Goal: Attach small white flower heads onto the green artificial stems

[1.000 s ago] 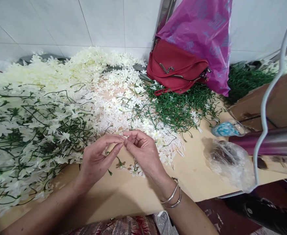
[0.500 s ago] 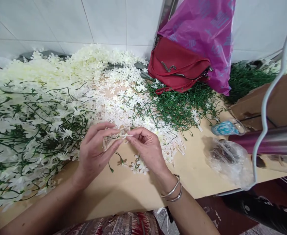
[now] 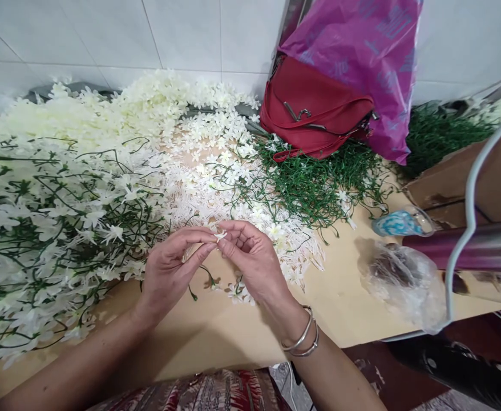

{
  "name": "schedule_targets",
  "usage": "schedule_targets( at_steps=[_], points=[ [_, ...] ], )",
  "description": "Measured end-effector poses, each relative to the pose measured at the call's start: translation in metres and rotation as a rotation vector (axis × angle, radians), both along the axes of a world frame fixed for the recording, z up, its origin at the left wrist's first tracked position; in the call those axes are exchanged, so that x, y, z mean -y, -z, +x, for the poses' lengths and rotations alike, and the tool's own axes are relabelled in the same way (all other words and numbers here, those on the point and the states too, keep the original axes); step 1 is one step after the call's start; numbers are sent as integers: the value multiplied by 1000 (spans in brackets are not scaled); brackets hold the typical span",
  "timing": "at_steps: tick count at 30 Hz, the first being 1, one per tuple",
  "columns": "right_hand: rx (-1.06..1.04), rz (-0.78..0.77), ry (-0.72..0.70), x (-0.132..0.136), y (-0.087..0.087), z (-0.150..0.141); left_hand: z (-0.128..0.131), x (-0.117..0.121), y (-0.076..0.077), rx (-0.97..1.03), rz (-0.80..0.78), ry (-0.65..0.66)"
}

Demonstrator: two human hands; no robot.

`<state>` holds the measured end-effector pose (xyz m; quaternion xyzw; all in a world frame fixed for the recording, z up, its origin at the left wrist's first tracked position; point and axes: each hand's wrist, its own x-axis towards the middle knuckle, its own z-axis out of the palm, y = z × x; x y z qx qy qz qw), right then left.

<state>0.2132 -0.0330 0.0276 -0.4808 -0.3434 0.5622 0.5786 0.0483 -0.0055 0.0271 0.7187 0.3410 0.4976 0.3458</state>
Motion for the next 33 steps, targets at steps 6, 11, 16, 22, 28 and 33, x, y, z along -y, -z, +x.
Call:
schedule_targets(
  at_steps=[6, 11, 16, 22, 28, 33],
  points=[
    [150, 90, 12, 0, 7, 3, -2, 0, 6, 52, -240, 63],
    [229, 176, 52, -1, 9, 7, -6, -2, 0, 15, -193, 78],
    [252, 231, 88, -4, 10, 13, -20, -10, -24, -149, 52, 65],
    [236, 236, 183, -8, 7, 20, -53, -2, -22, -698, 182, 536],
    [214, 113, 172, -6, 3, 19, -64, 13, 1, -837, 173, 514],
    [134, 124, 159, -6, 4, 19, -60, 11, -8, -658, 73, 515]
  ],
)
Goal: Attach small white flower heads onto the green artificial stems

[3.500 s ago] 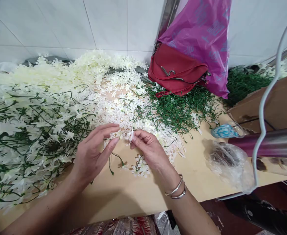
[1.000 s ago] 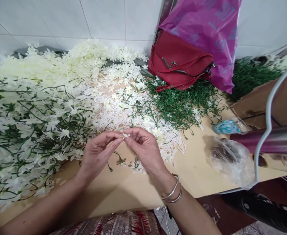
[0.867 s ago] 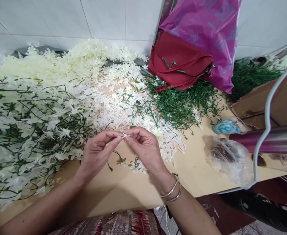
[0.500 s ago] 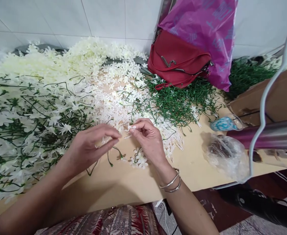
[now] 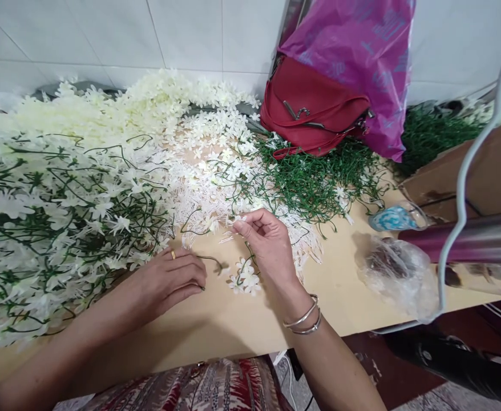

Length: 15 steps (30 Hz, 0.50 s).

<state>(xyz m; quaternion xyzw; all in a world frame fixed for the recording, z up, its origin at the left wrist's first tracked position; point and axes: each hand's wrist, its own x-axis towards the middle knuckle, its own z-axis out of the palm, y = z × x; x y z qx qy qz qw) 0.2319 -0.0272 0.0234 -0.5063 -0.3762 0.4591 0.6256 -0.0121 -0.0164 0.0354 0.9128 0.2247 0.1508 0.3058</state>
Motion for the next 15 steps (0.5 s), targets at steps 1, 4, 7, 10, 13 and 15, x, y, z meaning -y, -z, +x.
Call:
schedule_targets(
  at_steps=[1, 4, 7, 10, 13, 15],
  points=[
    [1, 13, -15, 0, 0, 1, 0, -1, -3, 57, -71, -35],
    [68, 22, -109, 1, -1, 2, 2, -1, -6, 243, -252, -196],
    [125, -17, -264, 5, -4, 0, 6, 0, 3, 398, -327, -356],
    [141, -63, -412, 8, -6, -8, 9, 2, 18, 470, -329, -496],
    [143, -91, -493, 9, -7, -15, 9, 4, 27, 501, -298, -553],
    [152, -106, -508, 10, -7, -18, 8, 4, 27, 524, -259, -551]
  ],
)
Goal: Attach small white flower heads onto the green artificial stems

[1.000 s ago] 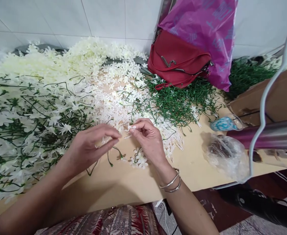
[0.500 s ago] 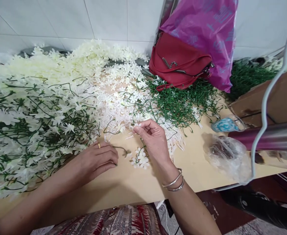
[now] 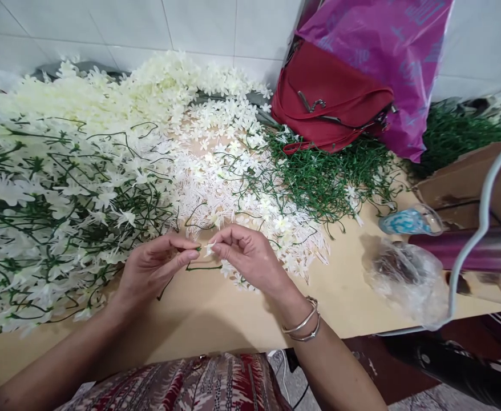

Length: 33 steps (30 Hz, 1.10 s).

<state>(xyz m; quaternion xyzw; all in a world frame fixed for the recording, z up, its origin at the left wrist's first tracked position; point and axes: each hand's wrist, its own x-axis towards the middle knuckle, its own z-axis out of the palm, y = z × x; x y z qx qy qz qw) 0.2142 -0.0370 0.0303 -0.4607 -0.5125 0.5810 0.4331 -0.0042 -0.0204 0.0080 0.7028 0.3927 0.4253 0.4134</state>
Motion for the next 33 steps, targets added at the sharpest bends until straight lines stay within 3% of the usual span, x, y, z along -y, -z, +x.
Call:
schedule_targets(
  at_steps=[6, 12, 16, 22, 33],
  points=[
    [79, 15, -8, 2, 0, 2, 1, -2, -7, -36, 183, 21],
    [153, 8, -31, 3, -3, 3, 1, -3, -11, -71, 237, 90],
    [169, -15, 2, 3, -3, 3, -2, -5, -8, -96, 213, 159],
    [163, -58, -35, 3, -3, 2, -3, -4, -1, -113, 190, 74],
    [240, -22, -44, 3, 10, -1, -1, 1, 12, -281, 296, 78]
  ],
)
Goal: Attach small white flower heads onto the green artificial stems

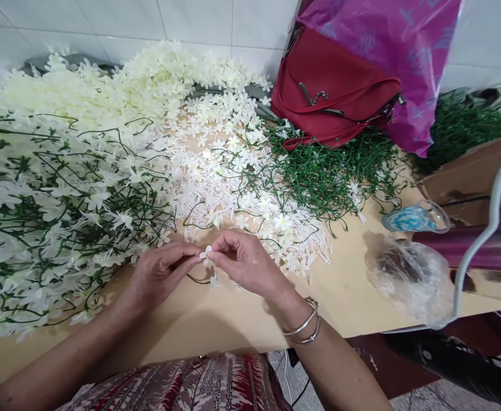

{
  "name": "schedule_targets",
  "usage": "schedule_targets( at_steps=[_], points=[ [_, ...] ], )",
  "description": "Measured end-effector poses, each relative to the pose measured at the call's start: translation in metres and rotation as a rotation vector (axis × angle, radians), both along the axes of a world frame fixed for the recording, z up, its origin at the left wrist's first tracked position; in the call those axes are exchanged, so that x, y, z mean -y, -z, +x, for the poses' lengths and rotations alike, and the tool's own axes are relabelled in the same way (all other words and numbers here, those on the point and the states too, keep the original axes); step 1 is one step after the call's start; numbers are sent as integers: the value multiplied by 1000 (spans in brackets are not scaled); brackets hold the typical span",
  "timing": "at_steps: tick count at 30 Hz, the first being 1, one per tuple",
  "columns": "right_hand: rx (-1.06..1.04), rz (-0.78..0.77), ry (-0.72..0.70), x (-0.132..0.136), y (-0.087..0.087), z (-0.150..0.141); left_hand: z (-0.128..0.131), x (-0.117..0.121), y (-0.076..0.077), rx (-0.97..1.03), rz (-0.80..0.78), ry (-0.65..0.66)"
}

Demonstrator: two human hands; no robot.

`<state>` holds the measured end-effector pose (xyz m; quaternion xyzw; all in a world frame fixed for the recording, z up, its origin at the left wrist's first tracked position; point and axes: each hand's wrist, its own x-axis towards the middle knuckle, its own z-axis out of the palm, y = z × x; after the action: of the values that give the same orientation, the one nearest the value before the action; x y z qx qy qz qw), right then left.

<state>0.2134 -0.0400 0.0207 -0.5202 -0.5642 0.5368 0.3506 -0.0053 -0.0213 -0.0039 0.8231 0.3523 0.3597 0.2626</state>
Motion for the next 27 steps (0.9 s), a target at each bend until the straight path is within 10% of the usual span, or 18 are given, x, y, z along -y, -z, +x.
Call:
schedule_targets(
  at_steps=[27],
  points=[
    [-55, -95, 5, -7, 1, -4, 4, -1, -5, 63, -58, -16]
  ],
)
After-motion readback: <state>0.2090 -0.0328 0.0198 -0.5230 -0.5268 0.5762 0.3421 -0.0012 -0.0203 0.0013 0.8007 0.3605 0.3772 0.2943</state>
